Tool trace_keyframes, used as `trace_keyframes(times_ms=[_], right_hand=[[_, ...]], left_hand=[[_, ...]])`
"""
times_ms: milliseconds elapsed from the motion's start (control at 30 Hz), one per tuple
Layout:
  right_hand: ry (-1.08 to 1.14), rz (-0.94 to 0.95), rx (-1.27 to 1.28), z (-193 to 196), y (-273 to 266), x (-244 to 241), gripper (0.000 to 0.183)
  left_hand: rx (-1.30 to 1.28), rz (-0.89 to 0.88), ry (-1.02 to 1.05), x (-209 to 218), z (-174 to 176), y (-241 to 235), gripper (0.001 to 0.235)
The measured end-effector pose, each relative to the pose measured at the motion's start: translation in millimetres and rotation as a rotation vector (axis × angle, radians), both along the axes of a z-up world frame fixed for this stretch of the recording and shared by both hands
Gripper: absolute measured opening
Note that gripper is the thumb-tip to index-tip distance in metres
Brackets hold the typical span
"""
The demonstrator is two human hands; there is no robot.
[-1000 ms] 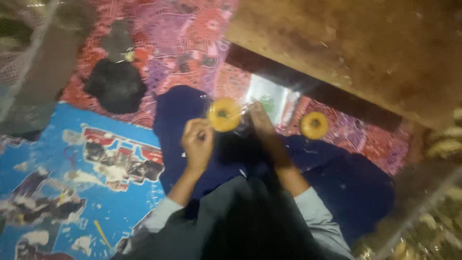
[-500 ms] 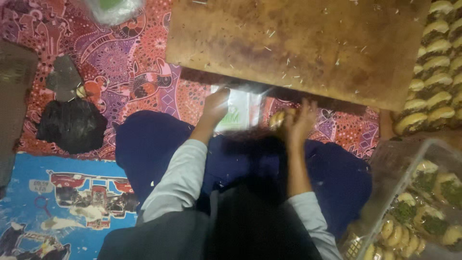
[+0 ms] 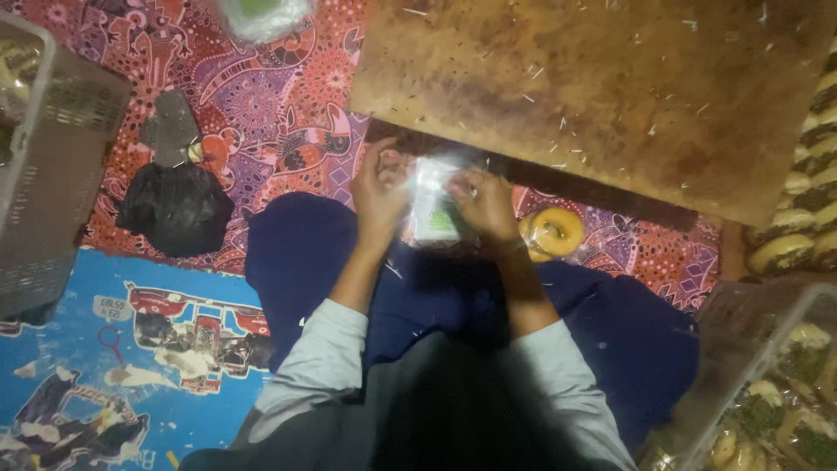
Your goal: The person sits on the floor and repeatedly picks up round pastries, places them into clear plastic bags, and sets the filled bags into a plastic crate. The person handles the pastries one at a time and arranges the filled bags in rows within the crate.
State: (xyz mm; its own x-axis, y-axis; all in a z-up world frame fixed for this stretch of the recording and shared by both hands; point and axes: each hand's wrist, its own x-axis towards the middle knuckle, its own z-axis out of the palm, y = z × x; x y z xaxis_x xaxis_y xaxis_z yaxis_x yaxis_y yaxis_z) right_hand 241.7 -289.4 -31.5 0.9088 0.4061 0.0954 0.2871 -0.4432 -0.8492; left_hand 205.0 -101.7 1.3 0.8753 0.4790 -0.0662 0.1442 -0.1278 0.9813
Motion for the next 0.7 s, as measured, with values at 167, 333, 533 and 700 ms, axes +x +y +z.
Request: trace_keyframes(times_ms=[167, 333, 533, 700], right_hand=[[-0.188, 0.063, -0.049, 47, 4, -3, 0.015], [-0.225, 0.148, -0.124, 71, -9, -5, 0.011], [-0.233, 0.177, -0.103, 90, -16, 1, 0.01], [-0.22, -0.004, -0.024, 106, -28, 2, 0.012]], left_hand=[[0.274, -0.284, -0.359, -5, -1, 8, 0.052], [0.218, -0.239, -0.261, -10, 7, 8, 0.028], [0.248, -0.239, -0.204, -9, 28, -3, 0.01], [0.216, -0.185, -0.216, -1, 47, -15, 0.017]])
